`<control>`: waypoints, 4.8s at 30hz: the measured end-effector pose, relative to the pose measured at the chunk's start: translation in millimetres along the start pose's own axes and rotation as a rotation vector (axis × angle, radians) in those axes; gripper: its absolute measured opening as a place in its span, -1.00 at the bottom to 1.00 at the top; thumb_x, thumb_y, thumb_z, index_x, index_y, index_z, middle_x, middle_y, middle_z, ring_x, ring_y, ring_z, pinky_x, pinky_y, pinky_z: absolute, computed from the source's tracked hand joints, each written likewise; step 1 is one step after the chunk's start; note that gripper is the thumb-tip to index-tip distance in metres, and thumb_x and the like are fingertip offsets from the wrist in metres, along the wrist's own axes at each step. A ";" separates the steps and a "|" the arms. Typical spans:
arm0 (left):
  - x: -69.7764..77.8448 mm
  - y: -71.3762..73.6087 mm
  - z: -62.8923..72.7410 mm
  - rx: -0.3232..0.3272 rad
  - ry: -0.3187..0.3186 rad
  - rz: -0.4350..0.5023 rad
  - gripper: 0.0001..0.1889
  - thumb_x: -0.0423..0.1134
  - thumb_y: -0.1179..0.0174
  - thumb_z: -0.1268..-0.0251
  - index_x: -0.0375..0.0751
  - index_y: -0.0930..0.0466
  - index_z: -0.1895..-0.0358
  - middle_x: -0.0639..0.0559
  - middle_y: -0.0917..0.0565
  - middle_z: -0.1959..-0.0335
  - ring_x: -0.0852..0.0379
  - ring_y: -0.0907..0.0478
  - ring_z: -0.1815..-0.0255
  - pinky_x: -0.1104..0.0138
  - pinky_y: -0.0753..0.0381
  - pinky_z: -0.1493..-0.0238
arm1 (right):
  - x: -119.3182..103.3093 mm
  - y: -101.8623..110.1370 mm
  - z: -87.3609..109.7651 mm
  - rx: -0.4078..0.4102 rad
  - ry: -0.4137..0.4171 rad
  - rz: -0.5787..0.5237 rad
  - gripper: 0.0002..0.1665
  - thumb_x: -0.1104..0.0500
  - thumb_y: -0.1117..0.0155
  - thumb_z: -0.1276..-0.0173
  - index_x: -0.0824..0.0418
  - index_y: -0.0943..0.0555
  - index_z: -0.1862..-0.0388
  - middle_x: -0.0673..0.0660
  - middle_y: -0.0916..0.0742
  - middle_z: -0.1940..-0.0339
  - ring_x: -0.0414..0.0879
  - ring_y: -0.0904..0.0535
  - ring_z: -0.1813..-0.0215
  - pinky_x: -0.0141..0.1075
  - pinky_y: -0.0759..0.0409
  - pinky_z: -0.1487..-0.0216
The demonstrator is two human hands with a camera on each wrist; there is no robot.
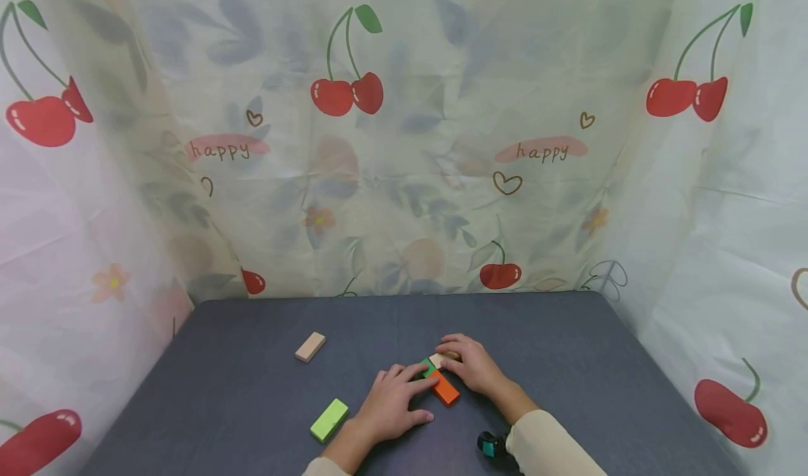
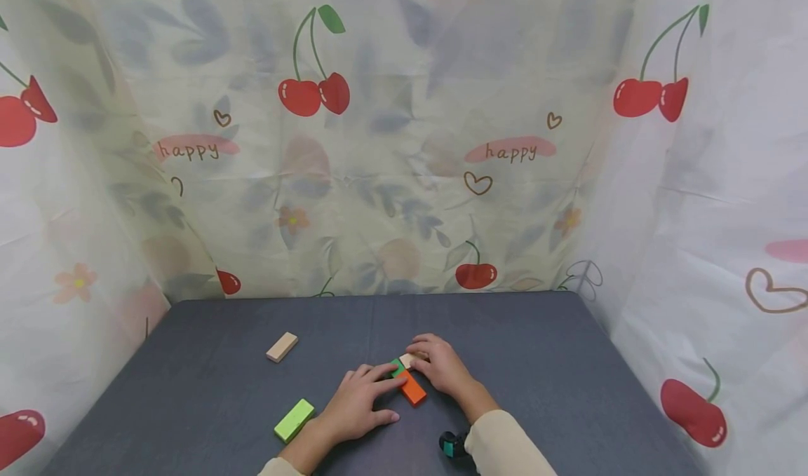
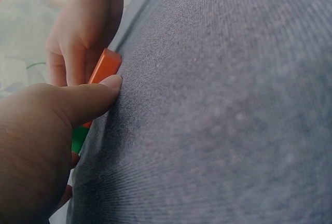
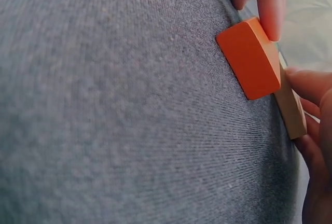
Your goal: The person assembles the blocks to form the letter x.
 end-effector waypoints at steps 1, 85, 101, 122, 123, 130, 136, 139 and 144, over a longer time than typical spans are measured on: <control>0.0 0.0 0.0 -0.001 0.000 0.000 -0.37 0.25 -0.23 -0.21 0.39 -0.37 -0.38 0.22 -0.30 -0.42 0.09 -0.34 -0.16 0.07 -0.33 -0.02 | 0.4 -0.3 -0.1 0.001 -0.002 -0.004 -0.72 0.20 -0.32 -0.34 0.17 -0.70 -0.02 0.16 -0.61 -0.15 0.15 -0.48 -0.22 0.10 -0.40 -0.20; -7.7 8.8 4.1 0.045 0.010 0.109 -0.52 0.11 -0.29 -0.24 0.24 -0.56 -0.24 0.13 -0.45 -0.26 0.11 -0.36 -0.17 0.05 -0.37 -0.18 | -28.7 -2.9 24.2 -0.133 0.164 0.175 -0.69 0.09 -0.25 -0.41 0.03 -0.67 -0.10 0.06 -0.60 -0.19 0.06 -0.38 -0.29 0.18 -0.27 -0.22; -6.2 10.4 4.2 0.044 0.001 0.102 -0.53 0.12 -0.29 -0.24 0.22 -0.57 -0.23 0.14 -0.45 -0.26 0.11 -0.38 -0.15 0.06 -0.39 -0.15 | -31.0 -8.6 25.3 -0.105 0.187 0.176 -0.68 0.09 -0.23 -0.42 -0.03 -0.67 -0.12 0.03 -0.60 -0.19 0.03 -0.37 -0.29 0.15 -0.29 -0.20; -11.1 19.8 8.5 0.085 0.000 0.094 -0.54 0.09 -0.29 -0.25 0.23 -0.57 -0.23 0.13 -0.47 -0.23 0.09 -0.40 -0.13 0.04 -0.40 -0.13 | -28.4 -8.2 26.7 -0.077 0.174 0.159 -0.67 0.01 -0.24 -0.41 -0.04 -0.67 -0.12 0.02 -0.60 -0.19 0.03 -0.37 -0.29 0.16 -0.28 -0.20; -12.8 20.4 9.4 0.087 0.007 0.088 -0.55 0.09 -0.29 -0.25 0.22 -0.58 -0.22 0.14 -0.48 -0.22 0.10 -0.40 -0.13 0.04 -0.40 -0.13 | -28.6 -8.8 26.9 -0.075 0.176 0.157 -0.67 0.01 -0.24 -0.41 -0.03 -0.67 -0.12 0.02 -0.60 -0.19 0.03 -0.37 -0.29 0.17 -0.28 -0.19; -20.8 24.9 15.1 0.086 0.036 0.085 -0.57 0.09 -0.28 -0.25 0.19 -0.61 -0.19 0.11 -0.51 -0.21 0.06 -0.41 -0.15 -0.01 -0.39 -0.12 | -29.0 -10.8 28.3 -0.075 0.182 0.144 -0.67 0.04 -0.24 -0.41 -0.02 -0.67 -0.12 0.04 -0.60 -0.20 0.05 -0.38 -0.28 0.19 -0.29 -0.17; -26.1 32.5 23.0 0.116 0.048 0.079 -0.55 0.08 -0.30 -0.24 0.15 -0.60 -0.20 0.11 -0.53 -0.18 0.04 -0.40 -0.16 -0.05 -0.38 -0.10 | -27.2 -10.9 28.2 -0.071 0.167 0.144 -0.68 0.03 -0.23 -0.42 -0.05 -0.66 -0.12 -0.01 -0.59 -0.20 0.01 -0.35 -0.30 0.16 -0.26 -0.21; -28.4 35.6 25.4 0.121 0.051 0.068 -0.54 0.08 -0.30 -0.24 0.14 -0.59 -0.21 0.11 -0.54 -0.16 0.04 -0.40 -0.15 -0.04 -0.38 -0.09 | -27.7 -9.8 28.1 -0.064 0.168 0.147 -0.68 0.03 -0.23 -0.42 -0.05 -0.67 -0.11 0.00 -0.59 -0.20 0.01 -0.35 -0.30 0.15 -0.27 -0.21; -35.4 38.2 29.6 0.119 0.064 0.056 -0.49 0.09 -0.30 -0.22 0.12 -0.55 -0.25 0.15 -0.58 -0.10 0.07 -0.44 -0.08 -0.01 -0.41 -0.03 | -27.7 -9.8 28.5 -0.069 0.158 0.147 -0.68 0.03 -0.22 -0.43 -0.05 -0.66 -0.12 0.00 -0.59 -0.20 0.01 -0.35 -0.30 0.15 -0.26 -0.22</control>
Point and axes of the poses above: each hand's wrist, its own z-axis away from the middle knuckle, its own y-axis out of the back of the hand, x = y × z, the point moved 9 cm from there along -z, towards the middle knuckle
